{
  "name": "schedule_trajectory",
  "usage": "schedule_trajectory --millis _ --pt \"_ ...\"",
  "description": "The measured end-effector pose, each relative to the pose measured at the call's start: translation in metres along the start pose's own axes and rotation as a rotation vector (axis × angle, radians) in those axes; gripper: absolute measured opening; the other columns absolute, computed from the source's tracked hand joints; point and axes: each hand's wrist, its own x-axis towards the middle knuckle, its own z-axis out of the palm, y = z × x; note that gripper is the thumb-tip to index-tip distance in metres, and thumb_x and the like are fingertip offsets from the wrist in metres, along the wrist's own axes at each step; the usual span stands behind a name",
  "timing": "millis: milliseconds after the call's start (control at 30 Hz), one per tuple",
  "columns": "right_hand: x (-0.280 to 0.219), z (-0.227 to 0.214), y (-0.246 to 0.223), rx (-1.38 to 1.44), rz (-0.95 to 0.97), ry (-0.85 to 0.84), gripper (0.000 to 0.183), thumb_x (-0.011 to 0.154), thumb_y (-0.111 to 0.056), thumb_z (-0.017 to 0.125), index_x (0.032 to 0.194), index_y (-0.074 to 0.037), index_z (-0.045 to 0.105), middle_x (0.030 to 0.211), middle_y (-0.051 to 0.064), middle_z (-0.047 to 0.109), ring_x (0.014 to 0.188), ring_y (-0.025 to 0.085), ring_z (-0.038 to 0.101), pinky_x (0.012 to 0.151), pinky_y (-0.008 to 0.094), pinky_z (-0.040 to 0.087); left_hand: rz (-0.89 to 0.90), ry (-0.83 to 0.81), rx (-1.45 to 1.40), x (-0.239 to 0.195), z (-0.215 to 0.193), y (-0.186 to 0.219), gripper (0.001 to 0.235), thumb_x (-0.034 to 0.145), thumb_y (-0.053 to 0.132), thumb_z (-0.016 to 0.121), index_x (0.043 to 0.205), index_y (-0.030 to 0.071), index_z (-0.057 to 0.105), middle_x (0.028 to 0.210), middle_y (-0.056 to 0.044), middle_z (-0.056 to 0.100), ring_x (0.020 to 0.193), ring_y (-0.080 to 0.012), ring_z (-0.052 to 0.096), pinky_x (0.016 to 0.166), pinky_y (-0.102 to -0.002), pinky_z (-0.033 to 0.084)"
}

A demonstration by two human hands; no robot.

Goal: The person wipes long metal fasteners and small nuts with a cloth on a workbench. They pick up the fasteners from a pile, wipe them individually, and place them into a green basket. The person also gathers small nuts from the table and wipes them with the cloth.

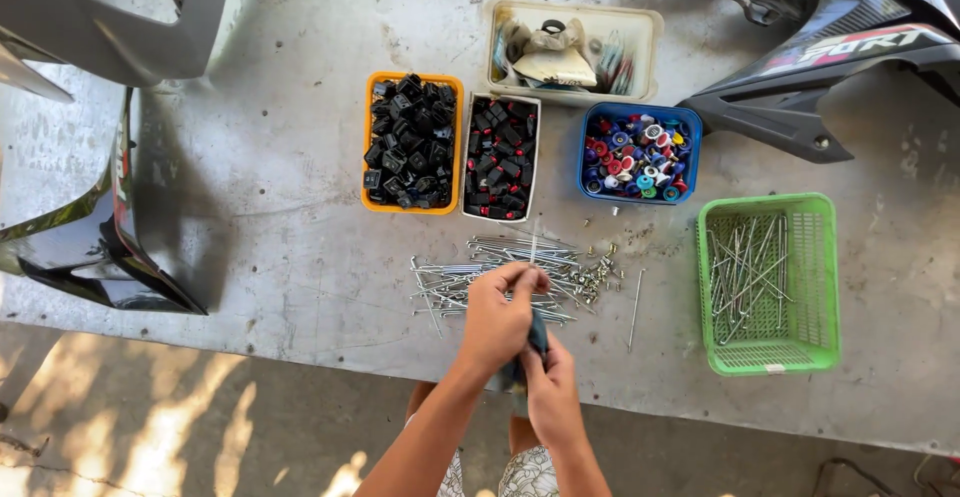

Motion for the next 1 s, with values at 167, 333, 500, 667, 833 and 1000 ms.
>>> schedule_trajectory --millis 167,333,500,667,833,1000 --pt "0.003 -0.001 -0.023 -0.14 -0.063 0.046 0.016 0.097 0.001 0.055 0.106 0.003 0.068 0.089 0.005 0.065 0.076 0.011 0.051 0.068 0.025 0.043 -0.108 -0.046 -0.292 -0.001 0.004 -0.02 0.02 0.101 0.005 0.053 0.088 -0.003 0.066 0.081 -0.007 0.067 0.073 -0.0144 0.066 0.071 -0.026 0.055" --pt "0.021 -0.027 -0.016 0.165 0.03 0.011 0.019 0.1 -0.003 0.057 0.113 0.007 0.068 0.09 0.004 0.064 0.073 0.009 0.048 0.063 0.024 0.041 -0.199 -0.103 -0.386 0.005 0.005 -0.018 0.021 0.104 0.009 0.052 0.091 0.0 0.066 0.077 -0.008 0.067 0.08 -0.0154 0.067 0.077 -0.028 0.056" --pt "0.038 -0.037 -0.034 0.066 -0.082 0.278 0.021 0.108 -0.019 0.056 0.098 -0.007 0.07 0.074 0.002 0.063 0.064 0.011 0.06 0.058 0.025 0.052 -0.167 -0.215 -0.176 -0.009 0.031 -0.01 0.023 0.1 0.005 0.06 0.084 0.008 0.077 0.072 -0.007 0.072 0.077 -0.0102 0.063 0.079 -0.028 0.053" --pt "0.028 -0.073 -0.019 -0.319 -0.093 0.179 0.01 0.094 -0.014 0.074 0.088 -0.007 0.076 0.066 0.005 0.065 0.062 0.012 0.057 0.057 0.03 0.049 -0.111 -0.13 -0.27 0.006 0.066 -0.051 0.023 0.1 0.005 0.059 0.099 0.009 0.081 0.099 -0.007 0.078 0.101 -0.0116 0.065 0.098 -0.03 0.048" --pt "0.033 -0.1 -0.053 -0.603 -0.191 0.375 0.023 0.09 -0.016 0.078 0.072 -0.008 0.068 0.055 0.003 0.049 0.056 0.015 0.044 0.053 0.03 0.037 -0.126 -0.136 -0.166 0.017 0.067 -0.065 0.021 0.103 0.014 0.06 0.105 0.012 0.081 0.097 -0.004 0.078 0.097 -0.0082 0.059 0.094 -0.03 0.048" --pt "0.07 -0.247 -0.046 -1.258 -0.262 0.704 0.021 0.098 -0.021 0.084 0.085 -0.01 0.072 0.062 0.011 0.059 0.062 0.037 0.062 0.061 0.042 0.046 -0.07 -0.143 0.834 0.036 0.011 -0.162 0.038 0.093 0.032 0.071 0.127 0.014 0.072 0.113 -0.01 0.075 0.106 -0.0339 0.071 0.095 -0.052 0.05"
